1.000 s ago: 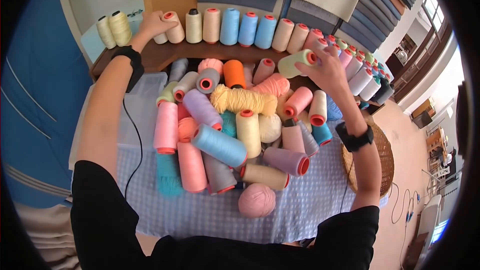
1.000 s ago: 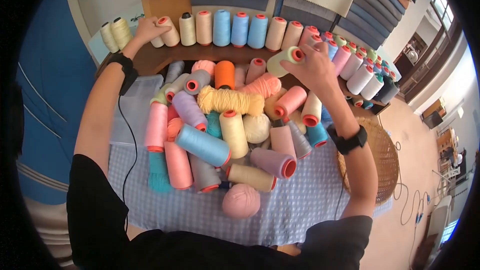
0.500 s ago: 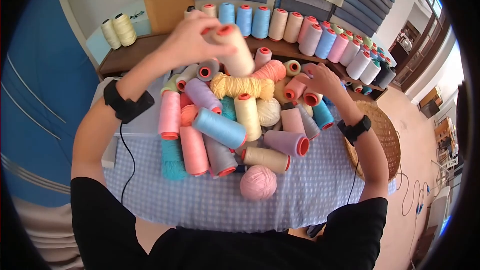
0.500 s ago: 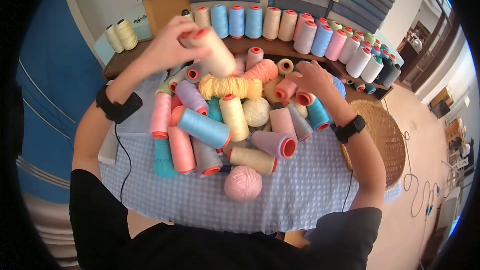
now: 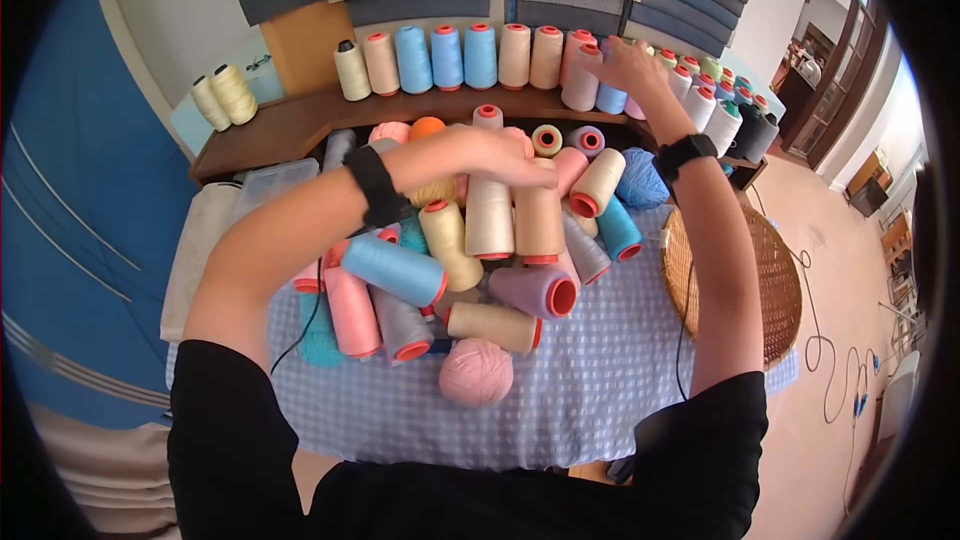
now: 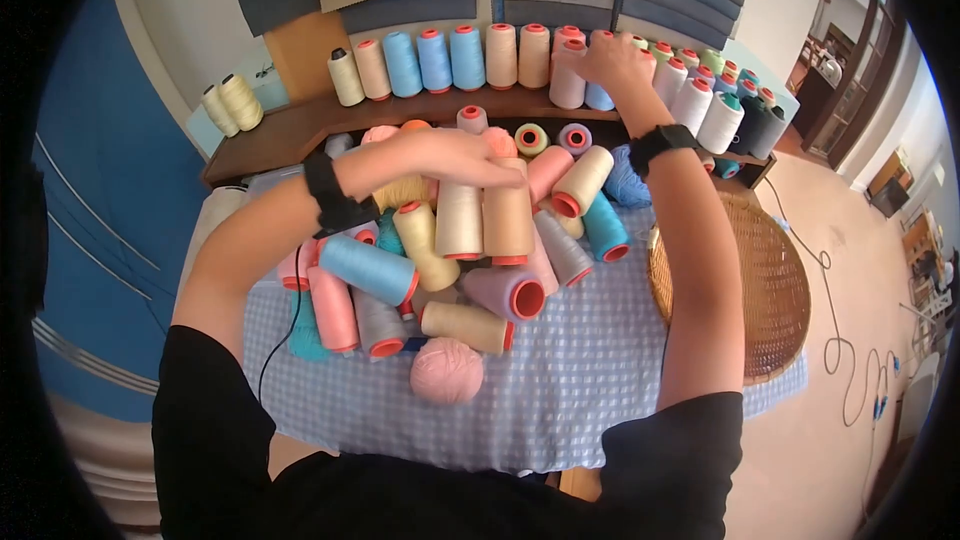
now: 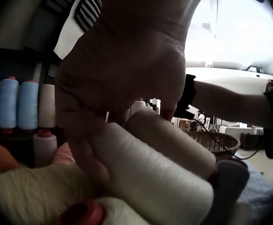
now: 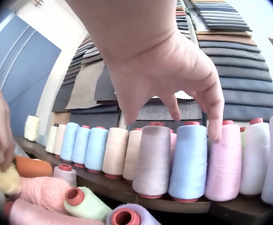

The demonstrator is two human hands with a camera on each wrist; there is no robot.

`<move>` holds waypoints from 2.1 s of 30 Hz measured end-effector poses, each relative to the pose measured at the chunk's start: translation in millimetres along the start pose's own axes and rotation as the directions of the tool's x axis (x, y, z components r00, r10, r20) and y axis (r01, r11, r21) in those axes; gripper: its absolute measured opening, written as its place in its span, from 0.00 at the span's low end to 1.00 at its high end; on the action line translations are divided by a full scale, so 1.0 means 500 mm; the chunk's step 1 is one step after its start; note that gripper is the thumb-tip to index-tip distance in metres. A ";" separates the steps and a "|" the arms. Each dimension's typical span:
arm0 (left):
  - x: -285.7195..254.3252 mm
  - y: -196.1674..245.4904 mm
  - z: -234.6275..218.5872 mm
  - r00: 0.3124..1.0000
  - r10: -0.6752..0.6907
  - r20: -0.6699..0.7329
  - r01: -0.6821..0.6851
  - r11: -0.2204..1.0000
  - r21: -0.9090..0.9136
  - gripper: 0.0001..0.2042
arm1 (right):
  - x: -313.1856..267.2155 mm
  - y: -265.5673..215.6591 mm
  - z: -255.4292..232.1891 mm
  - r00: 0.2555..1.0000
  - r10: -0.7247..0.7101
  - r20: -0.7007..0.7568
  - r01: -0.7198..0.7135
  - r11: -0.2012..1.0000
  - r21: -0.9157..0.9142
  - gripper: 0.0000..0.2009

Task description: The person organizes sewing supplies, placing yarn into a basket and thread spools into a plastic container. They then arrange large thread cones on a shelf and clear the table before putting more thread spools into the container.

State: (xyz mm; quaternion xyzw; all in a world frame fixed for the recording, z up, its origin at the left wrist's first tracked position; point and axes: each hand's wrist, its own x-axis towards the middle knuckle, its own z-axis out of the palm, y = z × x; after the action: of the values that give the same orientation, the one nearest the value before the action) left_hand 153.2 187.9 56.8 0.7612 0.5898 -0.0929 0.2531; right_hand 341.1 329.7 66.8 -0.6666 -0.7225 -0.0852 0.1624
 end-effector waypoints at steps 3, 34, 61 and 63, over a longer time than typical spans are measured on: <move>0.025 -0.008 -0.004 0.972 0.067 -0.223 0.001 0.957 0.290 0.36 | 0.030 -0.016 0.032 0.997 0.046 0.057 -0.048 0.998 0.037 0.41; 0.093 -0.428 -0.178 0.749 -0.185 -0.637 0.179 0.981 -0.075 0.33 | -0.312 0.028 -0.016 0.947 -0.256 -0.195 0.321 0.795 0.515 0.27; 0.098 -0.345 -0.117 0.920 -0.120 -0.374 0.164 0.982 0.091 0.27 | -0.318 0.058 0.000 0.918 -0.243 0.312 0.197 0.965 0.170 0.30; 0.086 -0.351 -0.120 0.867 -0.215 -0.450 0.321 0.931 0.174 0.29 | -0.318 0.076 0.002 0.935 -0.220 0.279 0.181 0.971 0.157 0.30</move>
State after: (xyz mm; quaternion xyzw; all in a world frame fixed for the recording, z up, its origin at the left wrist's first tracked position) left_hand -9.6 285.0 41.1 0.6982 0.7151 -0.0316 0.0082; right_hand 388.3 184.9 7.2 -0.5826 -0.8069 0.0454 0.0862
